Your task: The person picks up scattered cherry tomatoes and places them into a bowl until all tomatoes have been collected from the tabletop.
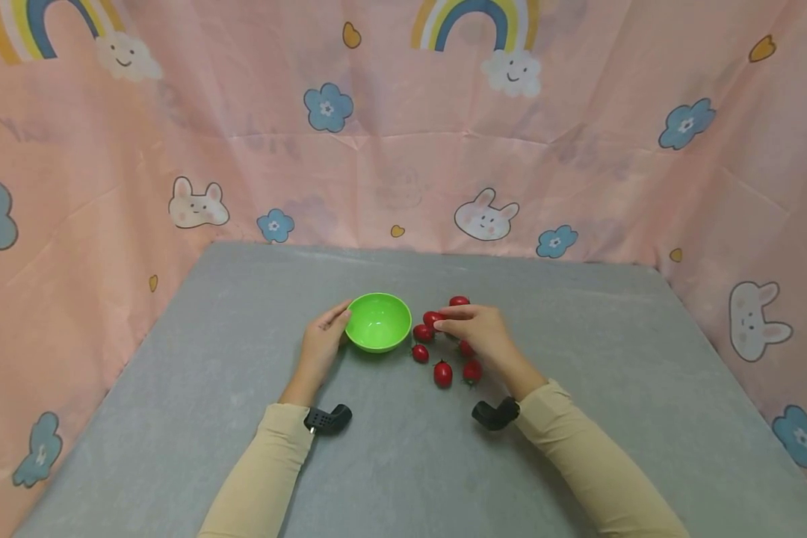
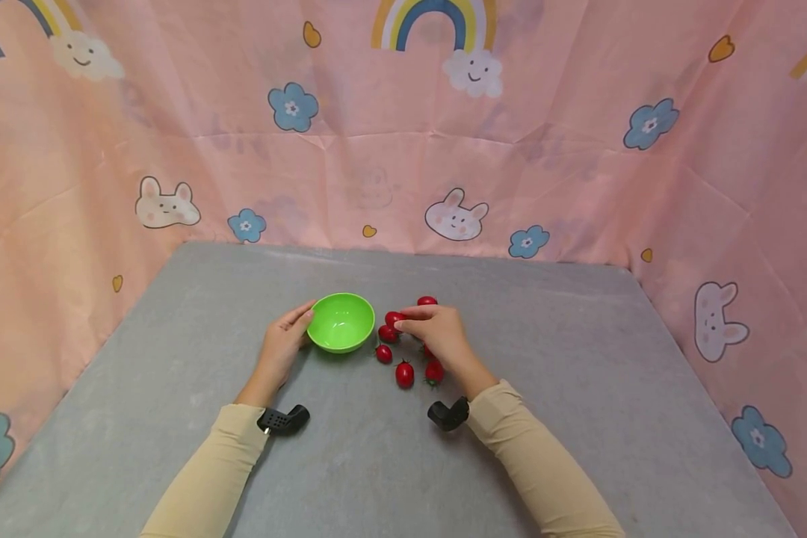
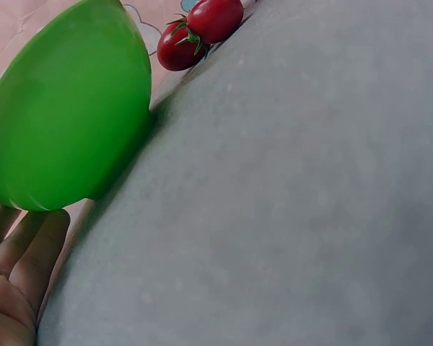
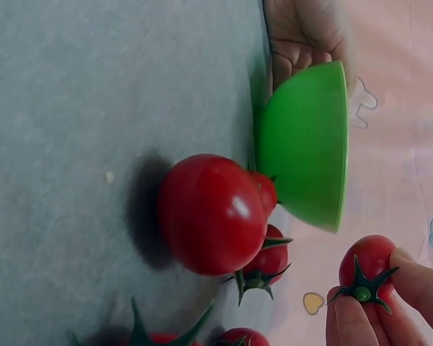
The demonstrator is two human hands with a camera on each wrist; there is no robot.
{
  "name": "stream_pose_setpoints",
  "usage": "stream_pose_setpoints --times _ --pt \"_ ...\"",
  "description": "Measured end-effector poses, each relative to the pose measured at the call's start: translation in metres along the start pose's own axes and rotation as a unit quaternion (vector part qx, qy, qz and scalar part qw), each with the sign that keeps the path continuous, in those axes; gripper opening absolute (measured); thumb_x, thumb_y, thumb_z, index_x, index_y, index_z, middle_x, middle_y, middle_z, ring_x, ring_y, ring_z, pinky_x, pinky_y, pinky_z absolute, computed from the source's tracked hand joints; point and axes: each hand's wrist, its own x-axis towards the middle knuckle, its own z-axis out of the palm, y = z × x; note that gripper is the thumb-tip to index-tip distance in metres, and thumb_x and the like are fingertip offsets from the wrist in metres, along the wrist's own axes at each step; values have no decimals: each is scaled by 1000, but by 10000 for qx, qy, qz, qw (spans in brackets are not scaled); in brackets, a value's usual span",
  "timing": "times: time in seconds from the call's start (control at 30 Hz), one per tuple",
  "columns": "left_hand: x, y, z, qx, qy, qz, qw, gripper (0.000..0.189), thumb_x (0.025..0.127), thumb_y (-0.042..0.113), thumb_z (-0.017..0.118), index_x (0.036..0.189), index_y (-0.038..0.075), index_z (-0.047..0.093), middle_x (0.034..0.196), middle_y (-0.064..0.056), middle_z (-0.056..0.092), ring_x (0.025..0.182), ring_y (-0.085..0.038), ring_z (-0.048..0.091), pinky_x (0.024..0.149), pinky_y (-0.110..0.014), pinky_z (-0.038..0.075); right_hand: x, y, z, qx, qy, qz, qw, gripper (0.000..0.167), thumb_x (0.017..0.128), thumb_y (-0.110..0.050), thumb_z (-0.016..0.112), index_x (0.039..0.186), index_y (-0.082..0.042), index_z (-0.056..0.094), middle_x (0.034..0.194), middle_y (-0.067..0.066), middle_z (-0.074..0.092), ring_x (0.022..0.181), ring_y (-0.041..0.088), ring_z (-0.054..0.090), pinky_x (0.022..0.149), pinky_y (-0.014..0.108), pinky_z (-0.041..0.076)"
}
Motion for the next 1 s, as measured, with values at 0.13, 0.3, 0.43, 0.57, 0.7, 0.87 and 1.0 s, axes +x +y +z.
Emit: stream_pose_setpoints --times 0.13,0.3,0.43,0.57,0.7,0.87,1.0 --pt "0 -1 1 13 10 -21 10000 39 102 23 57 137 7 59 141 -13 59 121 -19 60 83 -12 54 0 -3 2 17 11 17 10000 39 88 -30 75 124 -13 71 128 11 66 112 27 61 97 41 52" --pt "0 0 2 -24 -12 -41 10000 38 102 23 57 137 8 60 141 -12 59 119 -16 61 84 -14 54 1 -5 4 -114 -14 -47 9999 39 87 -31 76 123 -15 72 126 10 68 107 26 64 94 40 52" --pt "0 0 2 -54 -36 -28 10000 38 102 22 57 137 7 59 142 -13 59 122 -20 60 85 -14 54 1 -9 7 -165 19 -87 9998 37 86 -31 77 120 -16 73 126 9 68 107 24 63 90 37 52" --pt "0 0 2 -46 -37 -16 10000 39 102 23 57 138 7 59 142 -13 59 123 -21 60 85 -13 54 2 -14 10 -104 16 -88 9999 37 86 -30 77 119 -15 74 124 9 69 108 25 61 90 38 51" --pt "1 1 1 -15 -58 -23 10000 40 102 23 57 138 7 59 143 -13 58 121 -17 61 85 -13 54 3 -19 14 56 -85 -21 9999 36 86 -29 77 119 -15 74 125 9 68 107 25 60 90 39 50" --pt "2 0 -1 -19 13 -48 10000 39 101 24 58 137 8 60 142 -12 59 117 -12 61 83 -11 54 2 -26 22 246 -230 -70 9994 34 86 -29 78 117 -15 75 123 7 69 111 24 58 92 38 47" --pt "1 1 0 -23 -38 -93 9999 40 102 24 58 137 7 59 143 -13 58 117 -11 61 84 -11 53 2 -31 28 357 -207 -152 9990 32 85 -25 78 115 -12 75 117 9 73 117 24 58 104 43 45"
